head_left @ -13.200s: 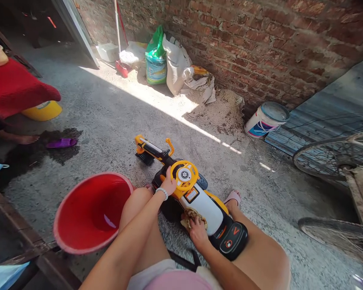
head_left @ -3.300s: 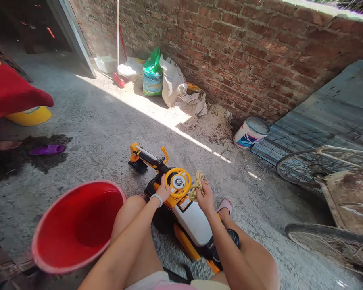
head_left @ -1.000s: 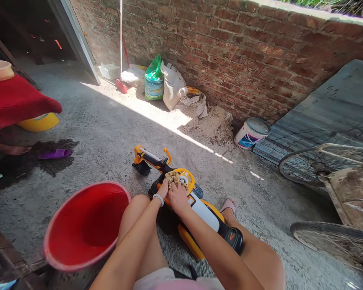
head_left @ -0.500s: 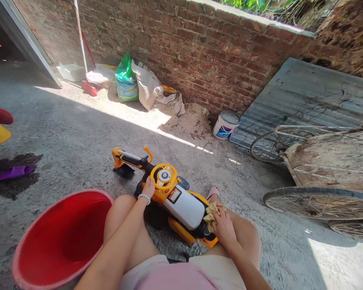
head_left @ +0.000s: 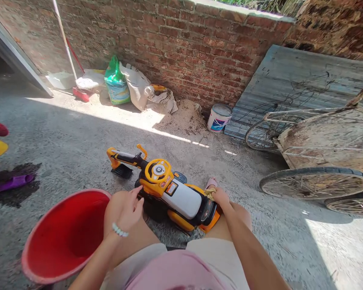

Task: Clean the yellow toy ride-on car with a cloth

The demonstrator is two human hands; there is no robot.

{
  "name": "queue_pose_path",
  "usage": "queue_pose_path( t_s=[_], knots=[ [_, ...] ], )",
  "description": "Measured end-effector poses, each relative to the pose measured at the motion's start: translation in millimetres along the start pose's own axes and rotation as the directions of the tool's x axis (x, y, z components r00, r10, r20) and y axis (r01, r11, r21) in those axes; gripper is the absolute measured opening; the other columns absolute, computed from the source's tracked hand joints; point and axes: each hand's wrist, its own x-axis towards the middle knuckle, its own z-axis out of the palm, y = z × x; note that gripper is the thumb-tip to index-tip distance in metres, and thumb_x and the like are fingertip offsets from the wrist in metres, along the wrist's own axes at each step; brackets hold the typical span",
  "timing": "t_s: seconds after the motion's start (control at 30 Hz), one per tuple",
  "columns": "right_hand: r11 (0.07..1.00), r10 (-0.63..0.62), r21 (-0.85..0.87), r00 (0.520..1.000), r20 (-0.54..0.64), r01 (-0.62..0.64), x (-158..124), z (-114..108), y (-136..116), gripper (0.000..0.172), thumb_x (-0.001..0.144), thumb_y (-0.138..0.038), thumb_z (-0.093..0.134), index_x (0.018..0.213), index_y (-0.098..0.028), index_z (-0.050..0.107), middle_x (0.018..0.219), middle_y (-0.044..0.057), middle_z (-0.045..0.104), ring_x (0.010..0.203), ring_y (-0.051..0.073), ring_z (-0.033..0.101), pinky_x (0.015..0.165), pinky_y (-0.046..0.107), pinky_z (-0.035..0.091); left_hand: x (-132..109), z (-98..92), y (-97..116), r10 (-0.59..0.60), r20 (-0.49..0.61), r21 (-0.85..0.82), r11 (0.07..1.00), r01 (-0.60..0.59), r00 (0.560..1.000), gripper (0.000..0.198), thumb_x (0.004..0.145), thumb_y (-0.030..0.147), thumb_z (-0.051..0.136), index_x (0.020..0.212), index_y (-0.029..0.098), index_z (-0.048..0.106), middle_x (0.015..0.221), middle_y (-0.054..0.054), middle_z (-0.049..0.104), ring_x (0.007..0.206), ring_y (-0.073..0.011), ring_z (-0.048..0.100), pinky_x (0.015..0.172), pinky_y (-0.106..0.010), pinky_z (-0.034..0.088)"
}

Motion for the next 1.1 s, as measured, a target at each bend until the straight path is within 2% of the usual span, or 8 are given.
queue_pose_path(
  t_s=[0.07,0.2,0.33,0.43,0.57,0.63,0.9,1.1],
  knots=[
    [1.000,-0.001,-0.002,1.000,0.025,0.001,6.2,-2.9,-6.8,0.037,0.098,-0.022,0.049,0.124,-0.018,0.075,0.125,0.017,0.072,0.107,0.024,0.071,0.083,0.031,0.049,-31.0,-31.2,-4.7,0.132,-0.073,0.239,0.965,-0.111,0.988,0.053,0.092,0.040,0.056,0.142,0.023,0.061,0.143,-0.014,0.061,0.141,-0.0352,0.054,0.125,-0.058,0.039],
    [0.998,-0.036,-0.061,0.999,-0.017,0.035,-15.9,7.5,-10.0,0.042,0.099,-0.021,0.047,0.133,-0.015,0.071,0.148,0.022,0.058,0.124,0.032,0.061,0.094,0.039,0.047,-87.8,-64.2,-27.3,0.059,-0.216,0.438,0.898,0.043,0.975,0.062,0.094,0.041,0.052,0.153,0.022,0.051,0.149,-0.018,0.051,0.145,-0.0396,0.047,0.125,-0.063,0.036],
    [0.944,-0.285,-0.184,0.957,-0.046,0.273,-74.2,34.6,0.5,0.038,0.099,-0.016,0.048,0.126,-0.021,0.075,0.151,0.018,0.056,0.131,0.037,0.052,0.101,0.045,0.044,-123.7,-52.7,-42.7,0.002,-0.224,0.448,0.888,0.101,0.975,0.067,0.095,0.043,0.052,0.158,0.020,0.045,0.157,-0.021,0.041,0.150,-0.0438,0.041,0.123,-0.068,0.035],
    [0.859,-0.460,-0.236,0.887,0.034,0.455,-111.1,57.4,1.1,0.040,0.097,-0.011,0.048,0.120,-0.025,0.078,0.145,0.016,0.062,0.134,0.039,0.049,0.102,0.049,0.043,-126.9,-38.2,-39.6,-0.021,-0.230,0.420,0.900,0.119,0.973,0.070,0.097,0.041,0.050,0.163,0.021,0.037,0.161,-0.021,0.036,0.154,-0.0430,0.035,0.125,-0.067,0.033],
    [0.664,-0.671,-0.268,0.714,0.197,0.698,-122.6,79.4,-17.7,0.033,0.099,-0.014,0.051,0.105,-0.023,0.082,0.119,0.015,0.073,0.122,0.034,0.058,0.102,0.048,0.044,-113.5,-31.6,-31.4,-0.050,-0.211,0.418,0.898,0.136,0.976,0.070,0.098,0.040,0.049,0.163,0.019,0.036,0.163,-0.022,0.034,0.155,-0.0424,0.035,0.125,-0.066,0.033],
    [0.614,-0.695,-0.275,0.672,0.255,0.740,-115.8,85.5,-32.3,0.032,0.099,-0.014,0.050,0.102,-0.020,0.082,0.114,0.016,0.074,0.117,0.032,0.061,0.098,0.046,0.046,-109.0,-31.7,-29.5,-0.055,-0.201,0.413,0.900,0.136,0.978,0.070,0.097,0.039,0.049,0.163,0.019,0.036,0.163,-0.021,0.035,0.154,-0.0411,0.036,0.126,-0.065,0.033],
    [0.647,-0.710,-0.193,0.675,0.198,0.738,-60.9,93.6,-114.4,0.039,0.105,-0.017,0.044,0.131,-0.020,0.073,0.147,0.015,0.062,0.129,0.031,0.057,0.102,0.044,0.049,-116.4,-33.6,-31.1,-0.048,-0.234,0.427,0.892,0.147,0.971,0.069,0.097,0.035,0.051,0.163,0.020,0.037,0.162,-0.019,0.038,0.154,-0.0377,0.039,0.128,-0.062,0.033],
    [0.842,-0.484,-0.222,0.870,0.091,0.492,-41.7,128.8,-149.7,0.052,0.102,-0.013,0.042,0.151,-0.016,0.060,0.166,0.020,0.045,0.144,0.035,0.047,0.110,0.053,0.046,-119.5,-40.8,-36.1,-0.060,-0.230,0.408,0.900,0.152,0.971,0.067,0.099,0.035,0.050,0.163,0.020,0.036,0.159,-0.019,0.041,0.153,-0.0366,0.040,0.128,-0.061,0.033]
  ],
)
